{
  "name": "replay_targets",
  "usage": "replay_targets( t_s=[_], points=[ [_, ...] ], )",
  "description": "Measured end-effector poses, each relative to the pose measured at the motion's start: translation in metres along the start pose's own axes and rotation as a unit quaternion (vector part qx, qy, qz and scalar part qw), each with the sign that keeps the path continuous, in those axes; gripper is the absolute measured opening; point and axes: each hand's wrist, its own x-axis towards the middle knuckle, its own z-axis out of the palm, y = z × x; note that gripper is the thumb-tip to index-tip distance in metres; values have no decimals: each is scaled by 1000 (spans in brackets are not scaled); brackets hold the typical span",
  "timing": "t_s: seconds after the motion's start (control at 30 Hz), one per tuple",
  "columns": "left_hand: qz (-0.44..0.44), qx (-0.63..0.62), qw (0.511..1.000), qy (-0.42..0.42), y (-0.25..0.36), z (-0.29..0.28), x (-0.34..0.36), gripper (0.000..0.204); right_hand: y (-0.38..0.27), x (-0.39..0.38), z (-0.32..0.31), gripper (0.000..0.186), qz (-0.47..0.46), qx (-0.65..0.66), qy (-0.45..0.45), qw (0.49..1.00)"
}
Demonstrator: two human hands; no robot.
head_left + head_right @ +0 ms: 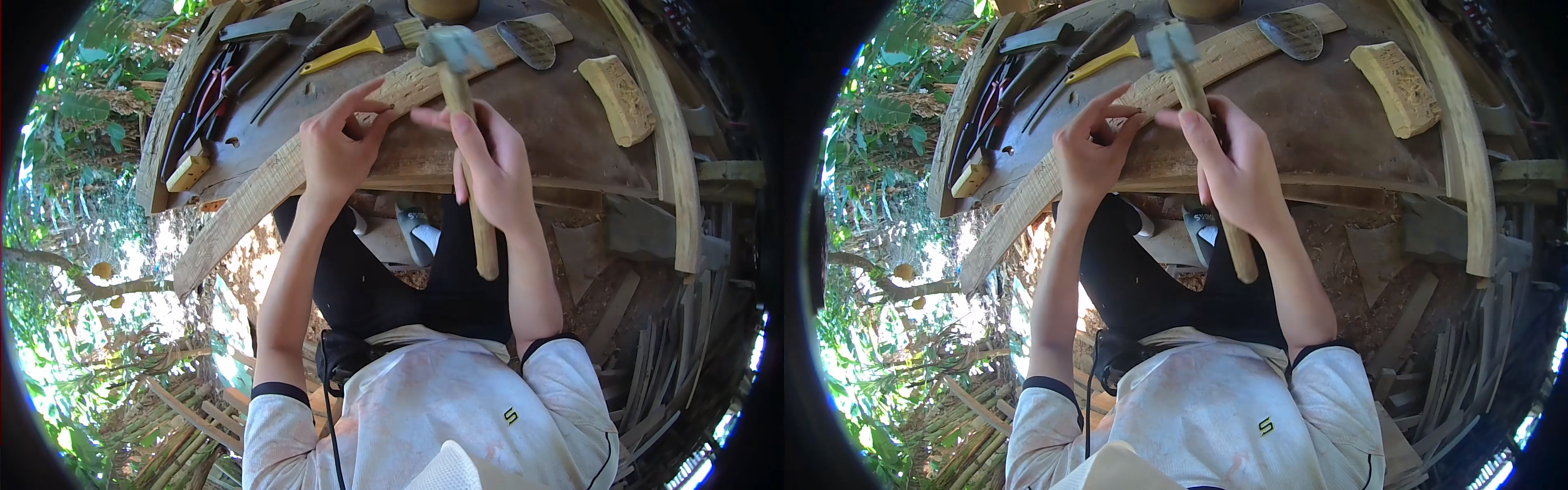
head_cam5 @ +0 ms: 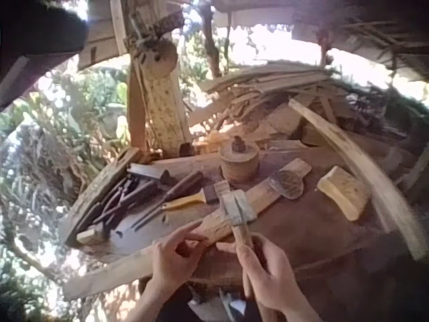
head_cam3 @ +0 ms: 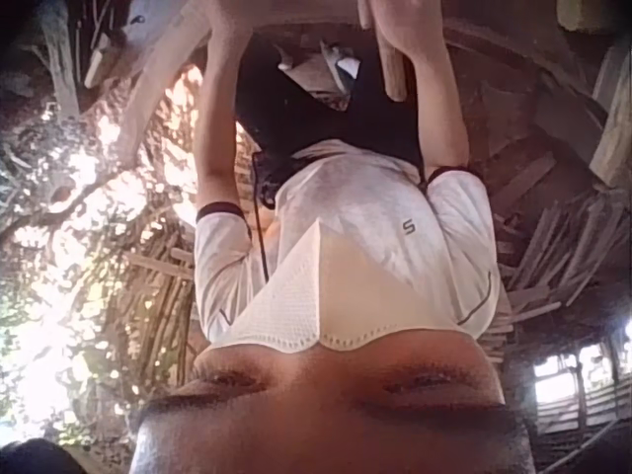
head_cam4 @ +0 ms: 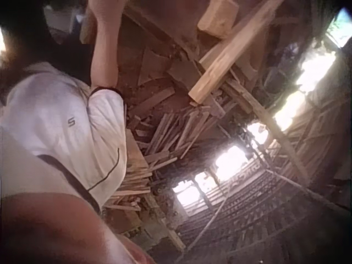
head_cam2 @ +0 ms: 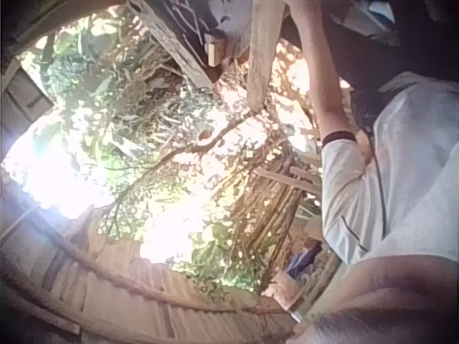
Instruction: The person uses a hammer and chisel to carve a long wooden plank on a workbench, then brushes the plank with a yellow-handled brush to remove debris. The workbench is cluttered with various tools and wood pieces.
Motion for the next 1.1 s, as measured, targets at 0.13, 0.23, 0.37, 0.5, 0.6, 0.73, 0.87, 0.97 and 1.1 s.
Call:
replay_targets(
  t_s=[0.13, 0.23, 0.37, 0.5, 0.6, 0.73, 0.87, 0.97, 1.1],
  points=[
    [-12, 7, 1000, 4, 0, 0, -1, 52, -12, -26, 2, 40, 19, 75, -39, 996],
    [-8, 2, 1000, 2, 0, 0, 0, 55, -10, -31, 6, 39, 38, 67, -59, 995],
    [9, 6, 1000, 7, -2, 0, -1, 55, -18, -30, 7, 39, 115, 45, -82, 989],
    [3, -7, 1000, 10, -1, 1, 0, 56, -15, -38, 10, 39, 88, 43, -72, 993],
    [-7, -2, 1000, 21, -7, 1, -3, 57, -18, -34, 11, 39, 124, -3, -82, 989],
    [27, -9, 999, 25, -5, -1, -2, 57, 0, -44, 15, 41, 87, 5, -81, 993],
    [6, -15, 1000, 5, 0, -2, -2, 56, 1, -49, 17, 42, 75, 62, -60, 993],
    [-6, -8, 1000, -5, 2, -3, -2, 56, -2, -43, 16, 42, 83, 72, -60, 992],
    [-10, -5, 1000, -2, 2, -4, -3, 56, -15, -38, 15, 42, 127, 60, -73, 987]
  ],
)
